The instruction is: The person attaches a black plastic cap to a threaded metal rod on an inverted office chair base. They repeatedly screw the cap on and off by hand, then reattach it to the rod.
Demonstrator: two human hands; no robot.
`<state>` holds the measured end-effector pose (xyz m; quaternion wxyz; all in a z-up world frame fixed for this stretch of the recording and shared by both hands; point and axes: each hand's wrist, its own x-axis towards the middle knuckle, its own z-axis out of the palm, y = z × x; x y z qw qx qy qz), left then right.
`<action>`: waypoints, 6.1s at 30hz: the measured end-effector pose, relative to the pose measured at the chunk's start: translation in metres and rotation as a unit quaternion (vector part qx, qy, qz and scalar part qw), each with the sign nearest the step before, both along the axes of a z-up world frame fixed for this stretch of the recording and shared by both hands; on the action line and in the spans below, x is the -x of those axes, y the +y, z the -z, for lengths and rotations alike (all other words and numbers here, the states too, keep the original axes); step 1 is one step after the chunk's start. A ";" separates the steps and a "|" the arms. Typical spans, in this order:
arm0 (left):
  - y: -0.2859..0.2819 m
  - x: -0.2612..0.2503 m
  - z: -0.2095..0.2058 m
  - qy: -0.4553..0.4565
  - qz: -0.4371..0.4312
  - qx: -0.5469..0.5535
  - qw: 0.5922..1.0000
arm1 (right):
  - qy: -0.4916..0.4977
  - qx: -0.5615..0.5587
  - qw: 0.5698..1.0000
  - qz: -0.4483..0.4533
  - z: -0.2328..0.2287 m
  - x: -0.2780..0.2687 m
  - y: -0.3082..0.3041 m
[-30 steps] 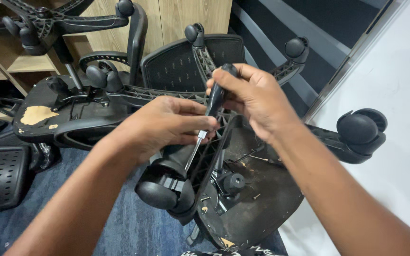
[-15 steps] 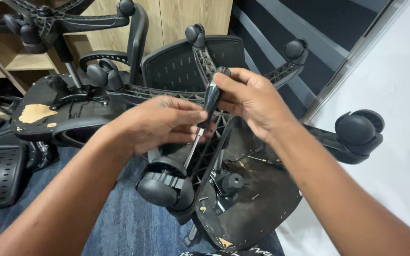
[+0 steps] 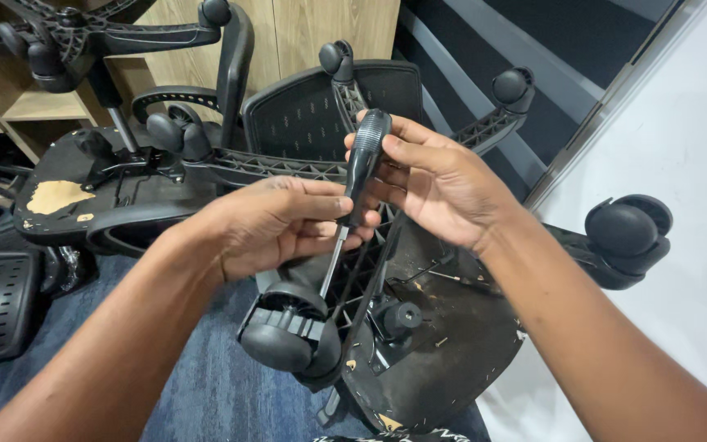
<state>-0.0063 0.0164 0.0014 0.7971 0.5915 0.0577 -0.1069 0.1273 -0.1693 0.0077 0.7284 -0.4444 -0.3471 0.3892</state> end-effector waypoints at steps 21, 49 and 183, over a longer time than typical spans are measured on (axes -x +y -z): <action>-0.001 -0.005 0.001 -0.032 -0.088 -0.137 0.986 | -0.115 0.121 0.971 0.171 -0.002 0.004 0.029; 0.009 -0.004 0.001 -0.045 0.033 0.091 0.994 | 0.009 0.034 0.999 -0.006 -0.019 0.000 0.024; 0.006 0.006 -0.003 -0.112 0.039 0.046 0.992 | -0.216 0.133 0.963 0.088 -0.042 0.022 0.017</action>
